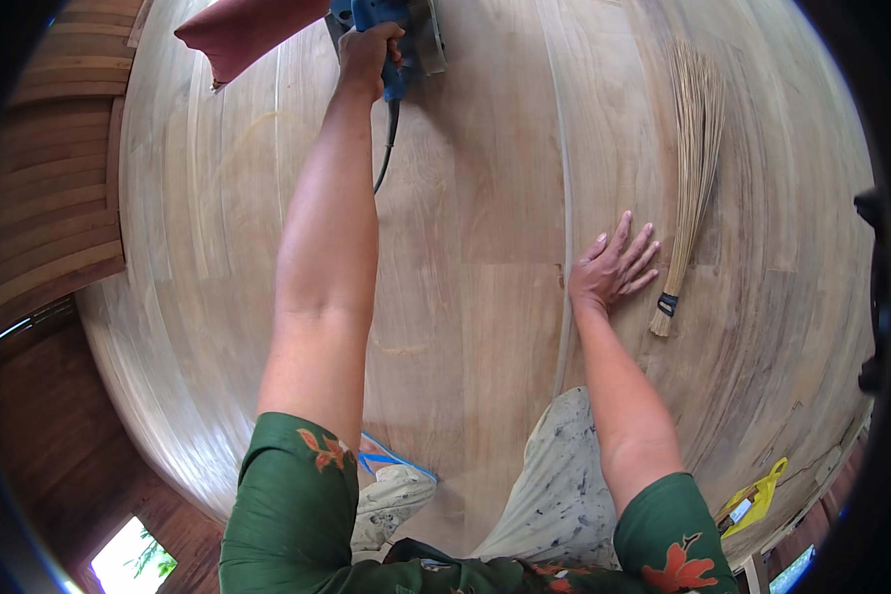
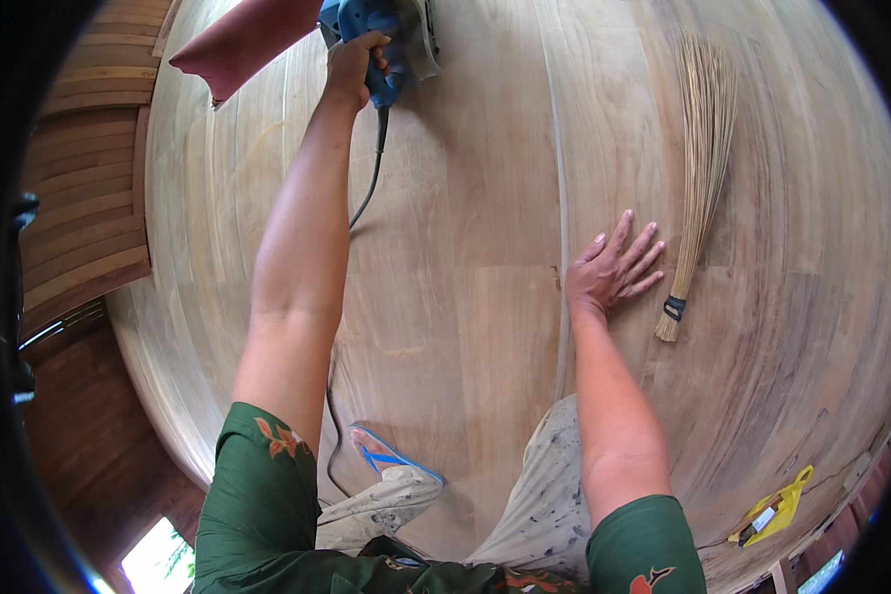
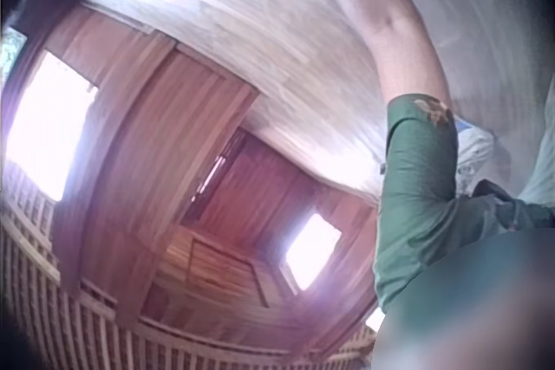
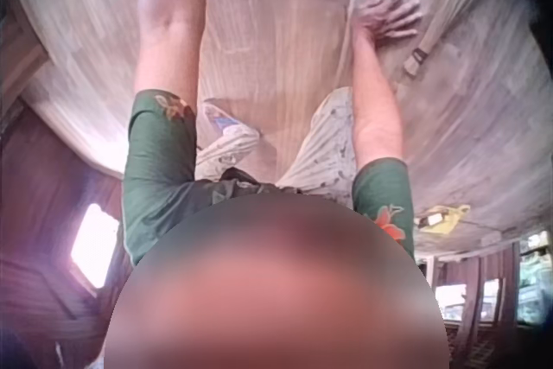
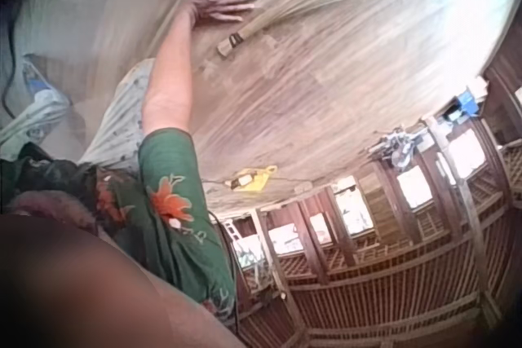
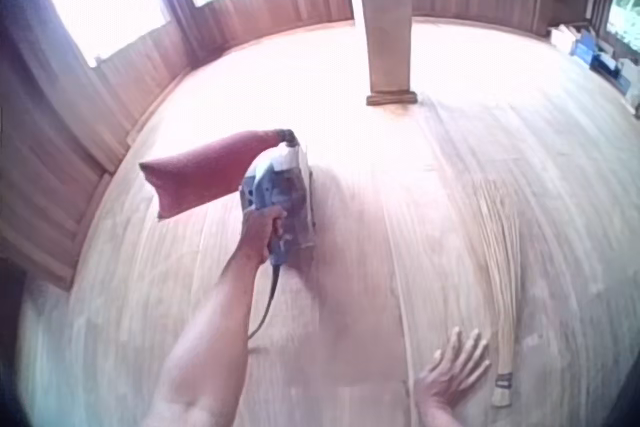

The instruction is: The person sweeps a wooden floor with a straw broom, then uses an electric sander to smooth the surface. The person moves across the floor on their knees, sweeping debris and sanding in sections.

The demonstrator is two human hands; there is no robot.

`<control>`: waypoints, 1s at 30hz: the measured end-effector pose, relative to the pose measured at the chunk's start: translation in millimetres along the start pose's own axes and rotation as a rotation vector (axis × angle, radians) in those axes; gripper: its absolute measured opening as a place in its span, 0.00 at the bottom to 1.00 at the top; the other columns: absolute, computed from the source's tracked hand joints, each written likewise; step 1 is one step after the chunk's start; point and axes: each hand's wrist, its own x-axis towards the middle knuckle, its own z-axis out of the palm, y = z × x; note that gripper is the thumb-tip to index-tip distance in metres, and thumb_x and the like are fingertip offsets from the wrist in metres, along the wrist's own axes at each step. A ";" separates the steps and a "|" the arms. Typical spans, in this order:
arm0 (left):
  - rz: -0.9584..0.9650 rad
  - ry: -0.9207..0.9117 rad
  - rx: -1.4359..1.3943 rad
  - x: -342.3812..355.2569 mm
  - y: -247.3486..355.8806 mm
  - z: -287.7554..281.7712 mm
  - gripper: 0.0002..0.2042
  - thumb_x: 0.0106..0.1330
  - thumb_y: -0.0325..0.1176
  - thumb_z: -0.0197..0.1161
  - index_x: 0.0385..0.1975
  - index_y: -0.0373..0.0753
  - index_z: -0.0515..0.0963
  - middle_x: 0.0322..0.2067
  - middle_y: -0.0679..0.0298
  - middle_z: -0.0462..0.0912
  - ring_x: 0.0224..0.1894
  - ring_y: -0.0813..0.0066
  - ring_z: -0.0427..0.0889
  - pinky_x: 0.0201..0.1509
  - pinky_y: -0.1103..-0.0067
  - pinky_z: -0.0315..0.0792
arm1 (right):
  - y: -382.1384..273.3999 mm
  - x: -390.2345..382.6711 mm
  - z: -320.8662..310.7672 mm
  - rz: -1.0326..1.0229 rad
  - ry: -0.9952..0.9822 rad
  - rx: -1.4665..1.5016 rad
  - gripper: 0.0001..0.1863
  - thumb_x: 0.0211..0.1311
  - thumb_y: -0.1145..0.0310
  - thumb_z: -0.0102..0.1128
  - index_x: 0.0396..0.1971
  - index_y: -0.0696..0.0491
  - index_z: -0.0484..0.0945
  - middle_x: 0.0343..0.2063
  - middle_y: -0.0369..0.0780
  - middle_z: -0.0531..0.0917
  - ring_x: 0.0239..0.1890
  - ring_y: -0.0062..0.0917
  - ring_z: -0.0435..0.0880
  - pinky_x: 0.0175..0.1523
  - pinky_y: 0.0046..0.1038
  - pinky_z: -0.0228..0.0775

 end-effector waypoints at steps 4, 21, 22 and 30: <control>-0.019 0.013 -0.004 -29.8 -14.7 8.6 0.07 0.58 0.28 0.69 0.22 0.33 0.79 0.16 0.61 0.77 0.17 0.70 0.76 0.25 0.71 0.74 | -0.5 1.4 -0.3 0.001 -0.003 0.016 0.34 0.75 0.54 0.49 0.79 0.35 0.60 0.81 0.44 0.54 0.83 0.50 0.47 0.79 0.66 0.35; -0.063 0.022 -0.005 -249.5 -61.2 -13.3 0.07 0.62 0.26 0.70 0.36 0.37 0.77 0.18 0.66 0.75 0.17 0.78 0.74 0.25 0.76 0.70 | -5.2 4.2 3.0 0.015 0.031 0.026 0.34 0.74 0.54 0.51 0.79 0.35 0.61 0.81 0.45 0.53 0.83 0.50 0.47 0.79 0.67 0.35; -0.043 0.020 0.004 -231.9 -58.9 -9.6 0.07 0.63 0.26 0.70 0.35 0.37 0.77 0.19 0.66 0.75 0.17 0.79 0.74 0.24 0.77 0.70 | -5.3 4.5 2.3 0.014 0.017 0.026 0.34 0.74 0.54 0.51 0.79 0.35 0.61 0.81 0.45 0.53 0.83 0.50 0.47 0.79 0.66 0.35; -0.016 -0.003 0.066 -45.1 -12.9 32.3 0.11 0.63 0.31 0.73 0.25 0.36 0.78 0.18 0.63 0.76 0.18 0.72 0.76 0.26 0.72 0.75 | -5.8 8.3 -1.6 0.016 -0.041 0.049 0.36 0.73 0.55 0.53 0.80 0.37 0.59 0.81 0.47 0.53 0.83 0.52 0.46 0.79 0.67 0.31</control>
